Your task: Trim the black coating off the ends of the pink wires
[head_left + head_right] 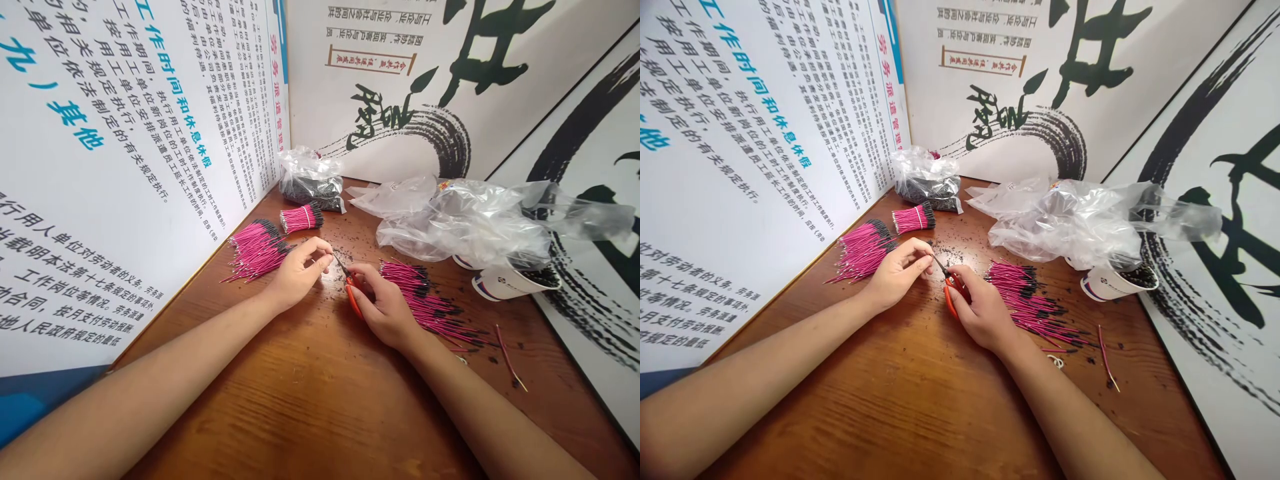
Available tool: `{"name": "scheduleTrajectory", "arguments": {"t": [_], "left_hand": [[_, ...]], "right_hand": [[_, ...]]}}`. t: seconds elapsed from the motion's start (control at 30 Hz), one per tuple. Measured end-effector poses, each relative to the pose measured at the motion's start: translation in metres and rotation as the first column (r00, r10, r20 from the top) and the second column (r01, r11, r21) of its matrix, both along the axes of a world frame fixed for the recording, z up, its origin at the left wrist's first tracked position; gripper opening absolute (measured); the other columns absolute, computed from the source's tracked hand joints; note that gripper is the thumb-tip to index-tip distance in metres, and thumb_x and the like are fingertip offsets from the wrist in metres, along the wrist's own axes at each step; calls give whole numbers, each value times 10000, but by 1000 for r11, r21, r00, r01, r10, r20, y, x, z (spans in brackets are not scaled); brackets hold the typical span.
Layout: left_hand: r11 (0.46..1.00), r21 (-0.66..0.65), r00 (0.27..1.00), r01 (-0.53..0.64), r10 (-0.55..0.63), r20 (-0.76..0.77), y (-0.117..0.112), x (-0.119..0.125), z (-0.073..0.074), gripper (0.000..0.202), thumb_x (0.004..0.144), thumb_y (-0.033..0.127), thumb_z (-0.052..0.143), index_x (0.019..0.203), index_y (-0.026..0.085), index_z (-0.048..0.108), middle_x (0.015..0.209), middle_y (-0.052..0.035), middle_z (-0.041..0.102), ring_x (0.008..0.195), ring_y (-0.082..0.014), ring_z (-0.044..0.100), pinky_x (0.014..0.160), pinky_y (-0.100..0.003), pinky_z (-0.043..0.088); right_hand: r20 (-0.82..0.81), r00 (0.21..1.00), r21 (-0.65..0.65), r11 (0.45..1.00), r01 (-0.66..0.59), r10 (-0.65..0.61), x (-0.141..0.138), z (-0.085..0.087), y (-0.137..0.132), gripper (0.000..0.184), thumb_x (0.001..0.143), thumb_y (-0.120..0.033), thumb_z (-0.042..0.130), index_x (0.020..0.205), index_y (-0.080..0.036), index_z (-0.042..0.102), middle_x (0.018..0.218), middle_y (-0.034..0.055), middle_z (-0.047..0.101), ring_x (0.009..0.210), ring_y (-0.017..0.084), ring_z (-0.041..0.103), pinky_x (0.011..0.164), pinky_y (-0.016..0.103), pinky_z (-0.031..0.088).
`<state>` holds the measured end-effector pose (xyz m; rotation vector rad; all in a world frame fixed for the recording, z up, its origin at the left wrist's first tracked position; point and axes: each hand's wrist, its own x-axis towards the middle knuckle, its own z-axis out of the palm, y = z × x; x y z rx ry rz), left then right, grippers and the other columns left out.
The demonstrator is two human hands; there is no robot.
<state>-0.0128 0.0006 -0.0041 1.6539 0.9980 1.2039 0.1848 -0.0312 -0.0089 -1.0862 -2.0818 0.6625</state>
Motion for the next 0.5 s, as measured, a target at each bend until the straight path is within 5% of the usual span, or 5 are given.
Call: {"name": "scheduleTrajectory", "arguments": {"t": [0.5], "left_hand": [[1000, 12, 1000, -2, 2, -8, 0, 0, -2, 80, 900, 262, 549, 901, 182, 554, 760, 17, 549, 693, -106, 553, 651, -221, 460]], "right_hand": [[-35, 999, -17, 1000, -10, 10, -2, 0, 0, 214, 959, -236, 487, 1168, -194, 515, 815, -3, 597, 675, 146, 537, 600, 249, 363]]}}
